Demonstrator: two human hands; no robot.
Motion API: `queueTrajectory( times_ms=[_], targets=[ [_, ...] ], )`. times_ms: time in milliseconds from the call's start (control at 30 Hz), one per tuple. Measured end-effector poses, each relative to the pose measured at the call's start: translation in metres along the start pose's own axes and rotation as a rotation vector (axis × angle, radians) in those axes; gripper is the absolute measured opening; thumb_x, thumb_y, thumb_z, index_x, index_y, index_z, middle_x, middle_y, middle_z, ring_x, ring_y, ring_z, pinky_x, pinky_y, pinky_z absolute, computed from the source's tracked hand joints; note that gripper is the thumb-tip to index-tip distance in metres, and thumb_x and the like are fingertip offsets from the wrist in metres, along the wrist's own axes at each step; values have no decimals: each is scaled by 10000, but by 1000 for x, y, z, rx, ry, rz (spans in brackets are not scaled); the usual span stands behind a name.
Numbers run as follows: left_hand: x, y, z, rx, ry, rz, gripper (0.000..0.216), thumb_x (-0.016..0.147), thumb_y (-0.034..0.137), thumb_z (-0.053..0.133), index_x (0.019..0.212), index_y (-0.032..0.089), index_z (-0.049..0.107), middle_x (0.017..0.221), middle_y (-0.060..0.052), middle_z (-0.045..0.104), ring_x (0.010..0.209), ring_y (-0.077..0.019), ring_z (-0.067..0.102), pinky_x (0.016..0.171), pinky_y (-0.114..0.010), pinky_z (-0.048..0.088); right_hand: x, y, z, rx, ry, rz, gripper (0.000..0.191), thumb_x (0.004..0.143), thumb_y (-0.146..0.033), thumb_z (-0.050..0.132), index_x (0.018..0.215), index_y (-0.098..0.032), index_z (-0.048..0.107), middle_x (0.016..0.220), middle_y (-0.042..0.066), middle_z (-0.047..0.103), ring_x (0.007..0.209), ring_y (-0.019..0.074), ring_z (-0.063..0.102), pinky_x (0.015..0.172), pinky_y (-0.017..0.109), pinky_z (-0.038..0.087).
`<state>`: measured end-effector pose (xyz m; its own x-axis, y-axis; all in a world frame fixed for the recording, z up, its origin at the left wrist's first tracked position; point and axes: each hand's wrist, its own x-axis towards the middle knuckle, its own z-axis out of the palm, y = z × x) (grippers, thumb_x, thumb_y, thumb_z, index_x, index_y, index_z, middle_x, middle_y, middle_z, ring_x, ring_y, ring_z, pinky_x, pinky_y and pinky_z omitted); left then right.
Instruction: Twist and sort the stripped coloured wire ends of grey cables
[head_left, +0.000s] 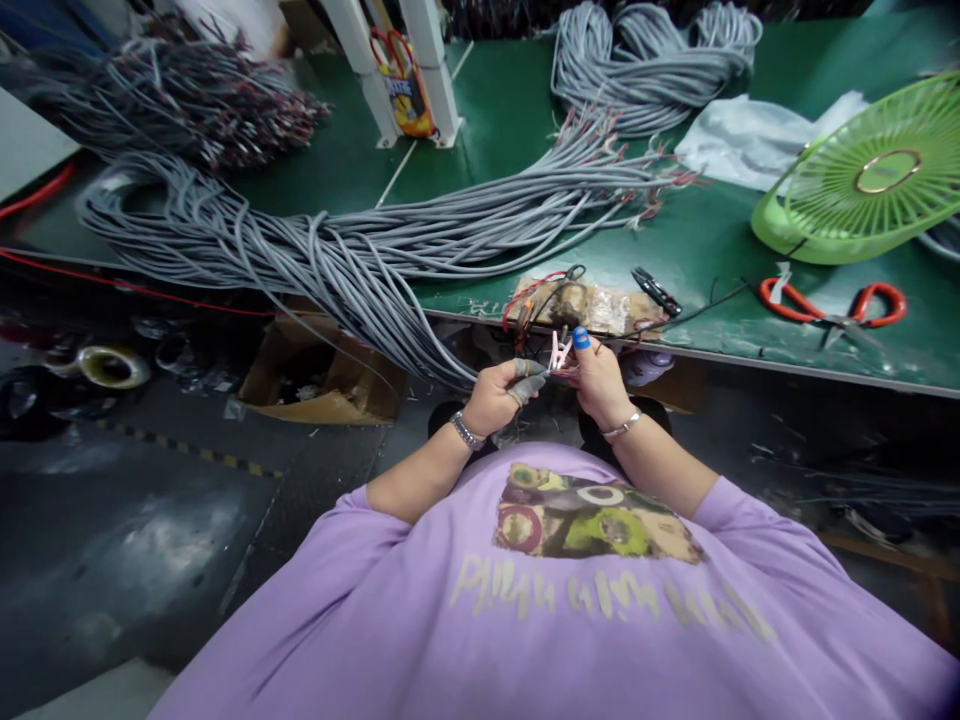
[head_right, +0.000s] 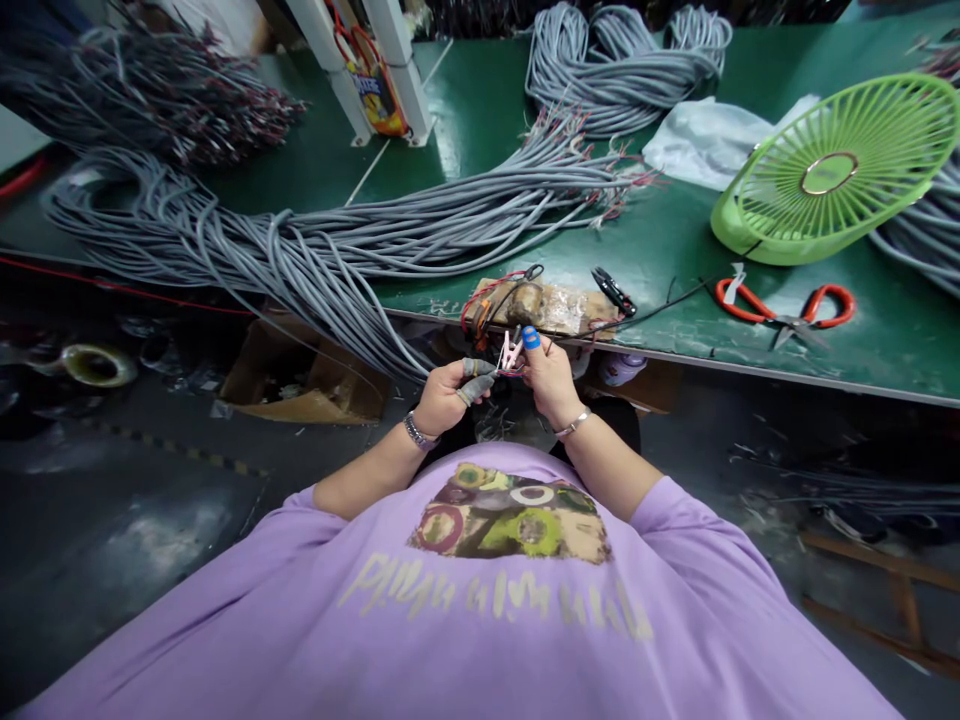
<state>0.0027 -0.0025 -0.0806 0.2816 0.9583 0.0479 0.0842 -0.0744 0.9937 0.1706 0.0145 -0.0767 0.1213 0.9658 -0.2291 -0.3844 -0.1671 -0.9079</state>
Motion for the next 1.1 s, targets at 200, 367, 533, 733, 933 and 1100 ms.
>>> queueTrajectory(
  times_ms=[200, 367, 533, 733, 933, 1100],
  targets=[
    [5, 0, 1, 16, -49, 43, 368, 787, 482, 746, 929, 142, 733, 685, -1, 671, 557, -69, 541, 545, -195, 480, 3, -5, 9, 139, -136, 246, 626, 688, -783, 710, 678, -174, 564, 550, -12, 559, 380, 26, 310, 337, 177, 153],
    [7, -3, 2, 42, -76, 69, 373, 806, 496, 730, 920, 140, 737, 696, -8, 680, 572, -77, 556, 587, -210, 507, 5, -7, 12, 183, -97, 236, 594, 683, -732, 759, 664, -173, 556, 512, -31, 533, 373, 24, 289, 336, 187, 168],
    [7, -4, 1, 54, -80, 87, 372, 825, 495, 722, 941, 143, 741, 693, -9, 677, 566, -80, 561, 589, -217, 509, 2, -3, 13, 214, -80, 251, 614, 688, -772, 718, 689, -181, 551, 555, -22, 569, 383, 31, 325, 333, 185, 156],
    [-14, 4, -6, 71, -114, 49, 368, 838, 490, 701, 909, 131, 739, 647, -11, 661, 522, -77, 546, 535, -206, 483, -1, 3, 1, 295, -161, 298, 649, 715, -831, 630, 713, -194, 504, 556, -57, 517, 369, 17, 260, 329, 163, 99],
    [-35, 0, -29, 226, -266, 71, 323, 836, 453, 724, 909, 140, 756, 811, -71, 750, 702, -142, 674, 691, -258, 558, -2, 5, -14, 266, -138, 324, 565, 774, -715, 690, 710, -207, 453, 572, -51, 516, 379, 22, 246, 314, 144, 110],
    [-4, 11, -54, 424, -167, 245, 300, 865, 396, 686, 1036, 155, 740, 1106, -126, 743, 978, -197, 702, 918, -332, 551, -1, 9, -23, 267, -96, 341, 474, 769, -585, 765, 736, -187, 511, 631, -28, 583, 387, 8, 255, 312, 127, 132]
  ],
)
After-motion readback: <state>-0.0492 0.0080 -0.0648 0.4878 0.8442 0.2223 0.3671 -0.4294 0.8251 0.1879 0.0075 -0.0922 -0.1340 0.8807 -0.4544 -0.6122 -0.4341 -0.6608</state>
